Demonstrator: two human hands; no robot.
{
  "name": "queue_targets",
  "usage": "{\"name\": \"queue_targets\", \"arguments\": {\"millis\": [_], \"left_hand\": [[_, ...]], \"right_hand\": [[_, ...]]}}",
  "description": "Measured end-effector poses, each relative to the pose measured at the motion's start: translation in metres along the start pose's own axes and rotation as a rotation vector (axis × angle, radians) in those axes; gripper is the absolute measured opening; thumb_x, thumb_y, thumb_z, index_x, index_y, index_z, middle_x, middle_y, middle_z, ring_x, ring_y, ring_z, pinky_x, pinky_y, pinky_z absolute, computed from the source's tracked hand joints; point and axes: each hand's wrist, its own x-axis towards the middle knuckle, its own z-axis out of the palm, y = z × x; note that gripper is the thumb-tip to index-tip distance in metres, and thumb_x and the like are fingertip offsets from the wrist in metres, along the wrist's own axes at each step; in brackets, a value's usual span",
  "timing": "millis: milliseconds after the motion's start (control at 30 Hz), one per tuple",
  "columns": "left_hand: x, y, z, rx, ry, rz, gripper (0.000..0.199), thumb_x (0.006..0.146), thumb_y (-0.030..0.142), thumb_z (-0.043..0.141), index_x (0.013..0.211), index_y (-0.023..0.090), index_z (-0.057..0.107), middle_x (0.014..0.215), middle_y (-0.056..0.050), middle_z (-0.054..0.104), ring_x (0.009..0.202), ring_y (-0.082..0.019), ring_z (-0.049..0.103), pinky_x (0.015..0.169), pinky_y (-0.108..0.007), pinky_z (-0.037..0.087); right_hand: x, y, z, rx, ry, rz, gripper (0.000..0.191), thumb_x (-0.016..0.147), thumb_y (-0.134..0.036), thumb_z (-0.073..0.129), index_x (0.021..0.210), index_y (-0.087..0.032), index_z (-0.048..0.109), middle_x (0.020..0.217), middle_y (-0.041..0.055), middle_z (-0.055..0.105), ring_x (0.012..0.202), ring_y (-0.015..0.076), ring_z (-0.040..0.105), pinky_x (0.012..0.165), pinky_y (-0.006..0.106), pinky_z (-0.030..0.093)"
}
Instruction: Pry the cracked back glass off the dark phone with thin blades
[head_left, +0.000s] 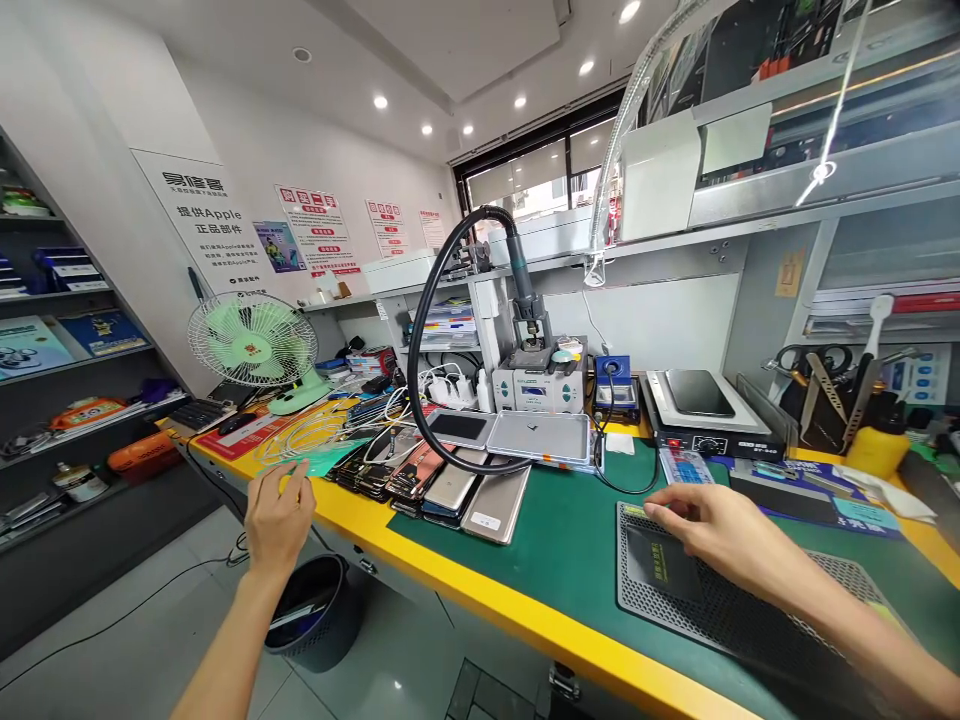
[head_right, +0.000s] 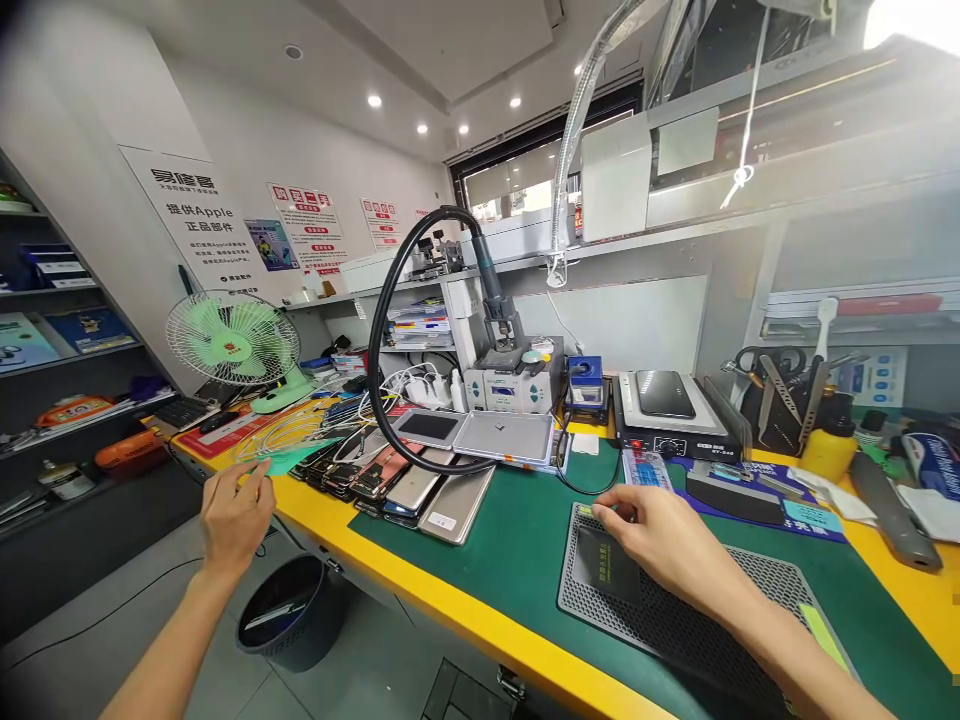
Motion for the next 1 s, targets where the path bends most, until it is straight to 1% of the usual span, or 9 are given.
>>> {"name": "queue_targets", "arguments": {"millis": [100,167,267,433,533,633,733,800,1000], "left_hand": [[-0.007,0.005,0.012,0.007,-0.050,-0.045,0.023,0.094,0.020,0.053,0.109,0.012,0.068,0.113,-0.015,0.063,0.114,-0.029,0.058,0.099,-0.051,0.046],[-0.010,0.010,0.018,0.002,-0.080,-0.067,0.027,0.094,0.020,0.048,0.106,0.010,0.070,0.110,-0.019,0.062,0.113,-0.032,0.057,0.099,-0.052,0.045],[-0.013,0.018,0.024,-0.027,-0.142,-0.079,0.031,0.093,0.020,0.044,0.104,0.011,0.072,0.107,-0.020,0.063,0.108,-0.033,0.057,0.095,-0.049,0.046],[-0.019,0.025,0.026,-0.089,-0.261,-0.079,0.033,0.090,0.022,0.043,0.106,0.014,0.072,0.103,-0.015,0.067,0.102,-0.031,0.059,0.083,-0.041,0.050],[-0.020,0.026,0.021,-0.123,-0.323,-0.094,0.036,0.086,0.021,0.042,0.107,0.015,0.071,0.104,-0.014,0.069,0.101,-0.031,0.059,0.079,-0.039,0.051],[-0.014,0.032,0.011,-0.147,-0.355,-0.133,0.039,0.079,0.022,0.047,0.109,0.015,0.071,0.111,-0.015,0.067,0.107,-0.034,0.056,0.086,-0.043,0.049],[-0.001,0.050,0.000,-0.182,-0.338,-0.218,0.042,0.077,0.026,0.051,0.112,0.011,0.069,0.116,-0.019,0.063,0.114,-0.038,0.052,0.099,-0.051,0.042],[0.011,0.069,-0.007,-0.250,-0.348,-0.280,0.039,0.079,0.028,0.051,0.110,0.012,0.068,0.109,-0.017,0.066,0.110,-0.035,0.055,0.100,-0.048,0.043],[0.043,0.128,-0.018,-0.577,-0.589,-0.435,0.026,0.084,0.036,0.054,0.097,0.021,0.072,0.087,-0.004,0.074,0.075,-0.020,0.066,0.070,-0.030,0.051]], "right_hand": [[0.016,-0.022,0.009,0.332,-0.041,0.180,0.022,0.086,-0.038,0.066,0.084,-0.017,0.069,0.062,0.0029,0.065,0.050,0.0166,0.057,0.044,0.027,0.035],[0.033,-0.035,0.016,0.498,-0.044,0.281,0.020,0.088,-0.034,0.065,0.090,-0.015,0.065,0.076,0.0055,0.068,0.050,0.0146,0.059,0.040,0.026,0.038],[0.059,-0.045,0.027,0.609,-0.050,0.399,0.022,0.092,-0.032,0.063,0.098,-0.012,0.061,0.084,0.0072,0.068,0.052,0.0128,0.060,0.042,0.024,0.043],[0.085,-0.048,0.046,0.812,-0.069,0.529,0.020,0.098,-0.032,0.060,0.105,-0.013,0.061,0.086,0.0007,0.064,0.061,0.0088,0.059,0.051,0.021,0.050],[0.088,-0.050,0.054,0.946,-0.068,0.553,0.019,0.097,-0.029,0.061,0.108,-0.013,0.062,0.092,0.0021,0.065,0.067,0.0101,0.061,0.056,0.022,0.053],[0.086,-0.056,0.058,1.094,-0.077,0.543,0.019,0.097,-0.026,0.061,0.111,-0.013,0.062,0.095,0.0028,0.065,0.069,0.0106,0.062,0.056,0.022,0.054],[0.080,-0.062,0.060,1.227,-0.093,0.525,0.016,0.097,-0.021,0.060,0.111,-0.013,0.061,0.096,0.0029,0.065,0.071,0.0109,0.064,0.057,0.022,0.056],[0.074,-0.067,0.059,1.297,-0.100,0.508,0.013,0.097,-0.015,0.059,0.109,-0.012,0.059,0.097,0.0045,0.067,0.075,0.0128,0.067,0.060,0.023,0.059],[0.048,-0.076,0.051,1.428,-0.097,0.427,0.012,0.090,-0.003,0.059,0.097,-0.011,0.055,0.097,0.0159,0.070,0.089,0.0210,0.074,0.076,0.027,0.066]]}}
